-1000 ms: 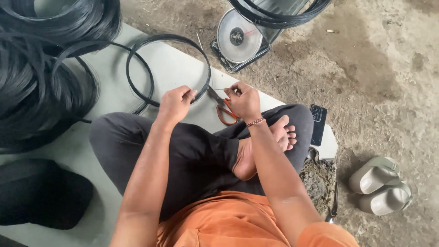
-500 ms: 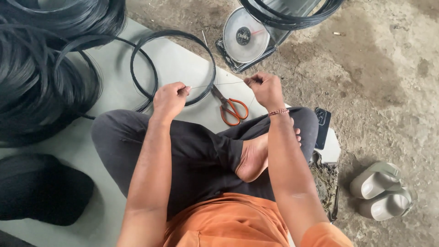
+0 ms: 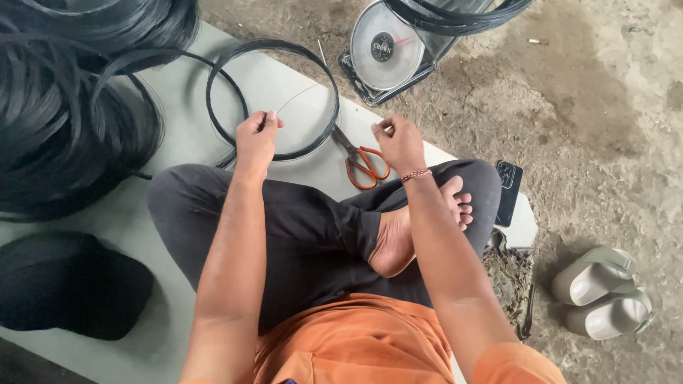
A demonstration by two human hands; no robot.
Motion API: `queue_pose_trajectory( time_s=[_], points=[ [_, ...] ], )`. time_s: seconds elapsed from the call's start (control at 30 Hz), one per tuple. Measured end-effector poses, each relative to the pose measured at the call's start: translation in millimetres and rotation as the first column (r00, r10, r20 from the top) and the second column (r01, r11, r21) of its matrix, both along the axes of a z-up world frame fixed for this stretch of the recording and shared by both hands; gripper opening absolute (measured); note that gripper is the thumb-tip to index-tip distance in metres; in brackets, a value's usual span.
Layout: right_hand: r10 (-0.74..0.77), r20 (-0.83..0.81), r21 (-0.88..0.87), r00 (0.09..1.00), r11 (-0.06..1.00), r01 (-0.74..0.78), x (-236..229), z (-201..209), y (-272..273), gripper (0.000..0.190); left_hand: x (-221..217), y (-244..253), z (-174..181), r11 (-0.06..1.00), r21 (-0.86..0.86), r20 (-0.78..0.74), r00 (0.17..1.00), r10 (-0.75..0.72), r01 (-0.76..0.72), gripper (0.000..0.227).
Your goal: The person sits cross-legged on the floor and cuts lengths of black cable from a large coil using orange-handled scissors. They repeatedly measure, cut, and place the cut pieces onto a nearby scale.
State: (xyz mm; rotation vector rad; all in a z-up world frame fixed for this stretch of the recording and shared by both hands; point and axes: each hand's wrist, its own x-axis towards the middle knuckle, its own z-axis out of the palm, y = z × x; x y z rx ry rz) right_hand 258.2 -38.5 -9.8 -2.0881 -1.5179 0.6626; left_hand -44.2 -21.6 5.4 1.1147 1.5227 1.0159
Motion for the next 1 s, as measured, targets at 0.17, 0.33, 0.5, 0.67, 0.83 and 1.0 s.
queue_pose_trajectory(
  time_s=[0.17, 0.33, 0.5, 0.67, 0.83, 1.0],
  points=[
    [0.234, -0.473, 0.160, 0.850, 0.971, -0.178, -30.4, -13.6, -6.1, 0.039, 17.3, -18.5, 26.8, 0.984, -0.023, 0.230, 0.959, -0.167, 0.176, 0.034],
    [0.292, -0.668, 0.379, 0.685, 0.925, -0.025, -23.0, 8.5, -7.9, 0.031, 26.0, -12.5, 2.5, 0.937, -0.048, -0.018, 0.938, -0.346, 0.345, 0.034],
    [0.268, -0.721, 0.445, 0.639, 0.886, 0.130, -27.3, 24.5, -9.4, 0.017, 29.8, -9.6, -7.6, 0.866, -0.214, -0.305, 0.811, -0.499, 0.453, 0.040],
    [0.152, -0.874, 0.327, 0.461, 0.886, 0.328, -9.7, 17.9, -0.2, 0.020, 33.5, -15.5, 17.9, 0.841, -0.298, -0.422, 0.727, -0.541, 0.453, 0.036],
    [0.045, -0.946, 0.200, 0.322, 0.862, 0.466, -2.5, 19.6, 1.6, 0.021, 36.2, -19.3, 25.9, 0.855, -0.319, -0.473, 0.714, -0.517, 0.408, 0.033],
    [-0.105, -0.910, 0.101, 0.400, 0.882, 0.460, 0.0, 17.0, 2.1, 0.023, 31.1, -16.3, 10.3, 0.907, -0.278, -0.491, 0.764, -0.418, 0.317, 0.025]
  ],
)
